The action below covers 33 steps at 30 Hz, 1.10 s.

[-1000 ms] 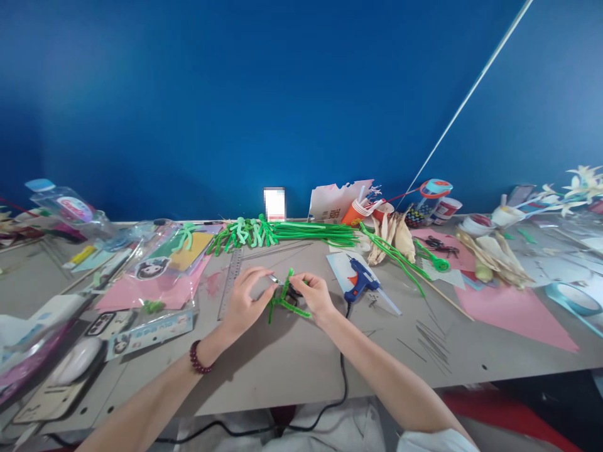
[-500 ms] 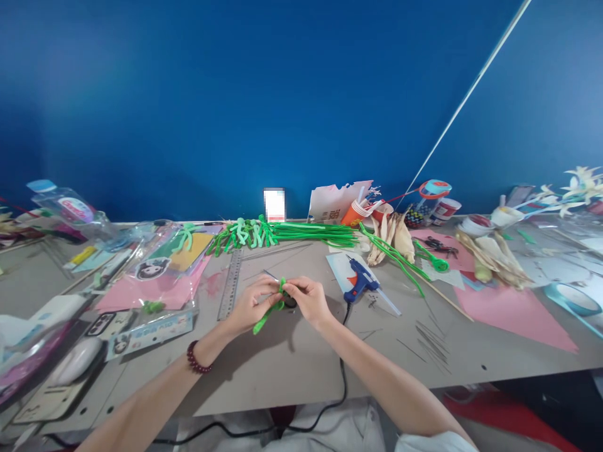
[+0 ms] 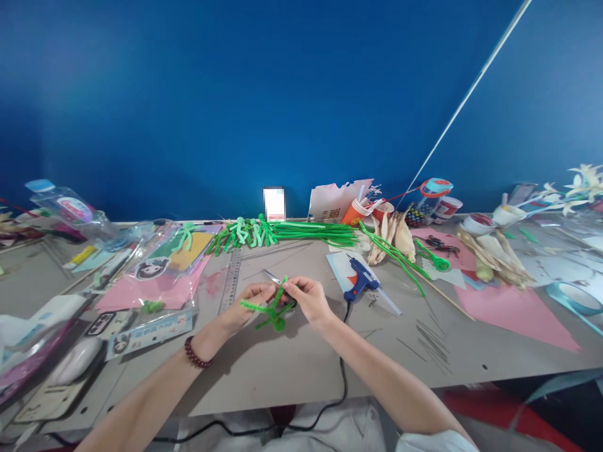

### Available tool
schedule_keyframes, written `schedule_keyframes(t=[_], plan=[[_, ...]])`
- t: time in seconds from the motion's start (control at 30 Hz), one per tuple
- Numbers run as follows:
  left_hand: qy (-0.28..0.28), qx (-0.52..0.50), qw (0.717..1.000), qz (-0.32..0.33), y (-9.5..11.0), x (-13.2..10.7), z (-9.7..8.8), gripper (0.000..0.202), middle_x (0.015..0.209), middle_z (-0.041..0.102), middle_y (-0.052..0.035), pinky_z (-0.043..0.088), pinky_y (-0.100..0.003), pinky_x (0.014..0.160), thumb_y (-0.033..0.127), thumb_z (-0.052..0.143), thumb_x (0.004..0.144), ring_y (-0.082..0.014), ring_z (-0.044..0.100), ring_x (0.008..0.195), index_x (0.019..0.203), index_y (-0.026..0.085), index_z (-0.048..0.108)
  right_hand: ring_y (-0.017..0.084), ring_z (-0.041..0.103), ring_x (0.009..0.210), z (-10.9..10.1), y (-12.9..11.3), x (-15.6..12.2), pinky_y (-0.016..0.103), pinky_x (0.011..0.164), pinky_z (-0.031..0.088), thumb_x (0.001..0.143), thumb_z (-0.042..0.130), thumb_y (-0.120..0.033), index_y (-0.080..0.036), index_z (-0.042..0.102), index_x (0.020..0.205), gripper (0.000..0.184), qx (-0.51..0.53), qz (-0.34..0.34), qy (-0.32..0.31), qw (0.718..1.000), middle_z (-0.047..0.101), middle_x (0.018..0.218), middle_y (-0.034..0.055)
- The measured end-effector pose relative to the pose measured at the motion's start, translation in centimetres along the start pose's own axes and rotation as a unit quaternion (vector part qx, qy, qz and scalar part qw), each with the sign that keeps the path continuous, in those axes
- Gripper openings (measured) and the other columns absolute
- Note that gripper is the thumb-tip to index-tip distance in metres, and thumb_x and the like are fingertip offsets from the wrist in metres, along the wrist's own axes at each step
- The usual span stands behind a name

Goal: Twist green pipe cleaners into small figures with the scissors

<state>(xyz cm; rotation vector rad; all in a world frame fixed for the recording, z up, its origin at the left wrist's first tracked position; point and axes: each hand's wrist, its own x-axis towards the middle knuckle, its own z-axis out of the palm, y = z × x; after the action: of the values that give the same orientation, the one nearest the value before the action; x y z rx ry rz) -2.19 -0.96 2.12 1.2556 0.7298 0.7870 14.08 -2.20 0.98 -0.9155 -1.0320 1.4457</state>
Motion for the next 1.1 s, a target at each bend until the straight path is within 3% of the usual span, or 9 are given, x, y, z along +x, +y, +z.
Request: schedule_keyframes(t=[0.13, 0.27, 0.37, 0.5, 0.6, 0.77, 0.93, 1.03, 1.1], plan=[[0.065, 0.027, 0.996, 0.046, 1.0, -0.1, -0.9, 0.062, 0.085, 0.067, -0.0083, 0.040, -0.031, 0.073, 0.058, 0.024, 0.089, -0.0188, 0.056, 0.080, 0.096, 0.015, 0.069, 0.009, 0.047, 0.054, -0.3, 0.1, 0.5, 0.022, 0.055, 0.037, 0.056, 0.078, -0.041, -0.017, 0.065, 0.060, 0.028, -0.014, -0.001, 0.118, 0.993, 0.058, 0.057, -0.0021], [0.098, 0.111, 0.984, 0.102, 1.1, -0.2, -0.6, 0.051, 0.090, 0.067, -0.0083, 0.042, -0.032, 0.081, 0.058, 0.054, 0.076, -0.0212, 0.058, 0.088, 0.102, 0.016, 0.065, 0.009, 0.043, 0.052, -0.2, 0.1, 0.4, 0.023, 0.053, 0.035, 0.058, 0.076, -0.044, -0.017, 0.064, 0.058, 0.029, -0.033, 0.000, 0.149, 0.988, 0.053, 0.053, -0.0031], [0.113, 0.137, 0.983, 0.047, 0.2, 0.1, 0.4, 0.037, 0.083, 0.069, -0.0073, 0.045, -0.030, 0.074, 0.045, 0.072, 0.064, -0.0203, 0.061, 0.080, 0.086, 0.016, 0.069, 0.010, 0.045, 0.053, 0.2, 0.2, 0.1, 0.023, 0.053, 0.036, 0.056, 0.076, -0.045, -0.017, 0.065, 0.059, 0.030, -0.035, 0.010, 0.142, 0.989, 0.056, 0.055, -0.0017], [0.150, 0.057, 0.987, -0.004, -0.7, 0.4, 1.2, 0.025, 0.062, 0.064, -0.0033, 0.044, -0.028, 0.063, 0.039, 0.070, 0.066, -0.0159, 0.058, 0.062, 0.065, 0.014, 0.067, 0.011, 0.049, 0.056, 0.4, 0.2, -0.1, 0.024, 0.056, 0.038, 0.059, 0.075, -0.045, -0.016, 0.068, 0.064, 0.030, -0.036, 0.013, 0.103, 0.994, 0.062, 0.061, 0.0010], [0.130, -0.024, 0.991, -0.004, -0.5, 0.2, 1.1, 0.022, 0.057, 0.060, -0.0003, 0.042, -0.026, 0.063, 0.034, 0.069, 0.067, -0.0132, 0.055, 0.060, 0.060, 0.015, 0.063, 0.011, 0.050, 0.059, 0.2, 0.3, 0.0, 0.024, 0.057, 0.038, 0.063, 0.073, -0.041, -0.016, 0.069, 0.065, 0.025, -0.058, -0.010, 0.067, 0.996, 0.061, 0.062, 0.0007], [0.032, -0.168, 0.983, -0.063, -0.5, -0.2, 0.7, 0.023, 0.053, 0.051, 0.0013, 0.038, -0.023, 0.057, 0.033, 0.070, 0.066, -0.0095, 0.047, 0.053, 0.059, 0.014, 0.059, 0.013, 0.054, 0.066, 0.0, -0.1, -0.1, 0.026, 0.065, 0.041, 0.068, 0.071, -0.037, -0.018, 0.071, 0.069, 0.019, -0.073, -0.058, 0.011, 0.996, 0.062, 0.069, 0.0014], [-0.071, -0.207, 0.973, -0.067, -0.9, -0.2, 0.7, 0.030, 0.051, 0.045, 0.0000, 0.035, -0.025, 0.056, 0.038, 0.066, 0.069, -0.0103, 0.043, 0.052, 0.054, 0.014, 0.056, 0.013, 0.053, 0.062, 0.4, -0.5, -0.4, 0.026, 0.061, 0.041, 0.067, 0.071, -0.041, -0.017, 0.067, 0.061, 0.025, -0.062, -0.030, -0.028, 0.997, 0.059, 0.063, 0.0009], [-0.051, -0.200, 0.976, -0.073, -1.0, 0.0, 0.9, 0.030, 0.050, 0.045, 0.0001, 0.036, -0.026, 0.057, 0.039, 0.065, 0.070, -0.0104, 0.043, 0.052, 0.054, 0.014, 0.056, 0.012, 0.049, 0.056, 0.4, -0.3, -0.3, 0.025, 0.055, 0.040, 0.065, 0.072, -0.043, -0.018, 0.062, 0.059, 0.028, -0.033, -0.004, -0.014, 0.999, 0.057, 0.058, -0.0002], [0.015, -0.168, 0.983, -0.068, -1.0, 0.2, 1.0, 0.028, 0.056, 0.050, -0.0008, 0.038, -0.026, 0.060, 0.040, 0.065, 0.070, -0.0111, 0.047, 0.056, 0.060, 0.014, 0.058, 0.011, 0.046, 0.054, 0.2, -0.1, -0.1, 0.024, 0.053, 0.038, 0.062, 0.074, -0.043, -0.018, 0.060, 0.058, 0.029, -0.020, -0.002, 0.030, 0.999, 0.055, 0.055, -0.0011]])
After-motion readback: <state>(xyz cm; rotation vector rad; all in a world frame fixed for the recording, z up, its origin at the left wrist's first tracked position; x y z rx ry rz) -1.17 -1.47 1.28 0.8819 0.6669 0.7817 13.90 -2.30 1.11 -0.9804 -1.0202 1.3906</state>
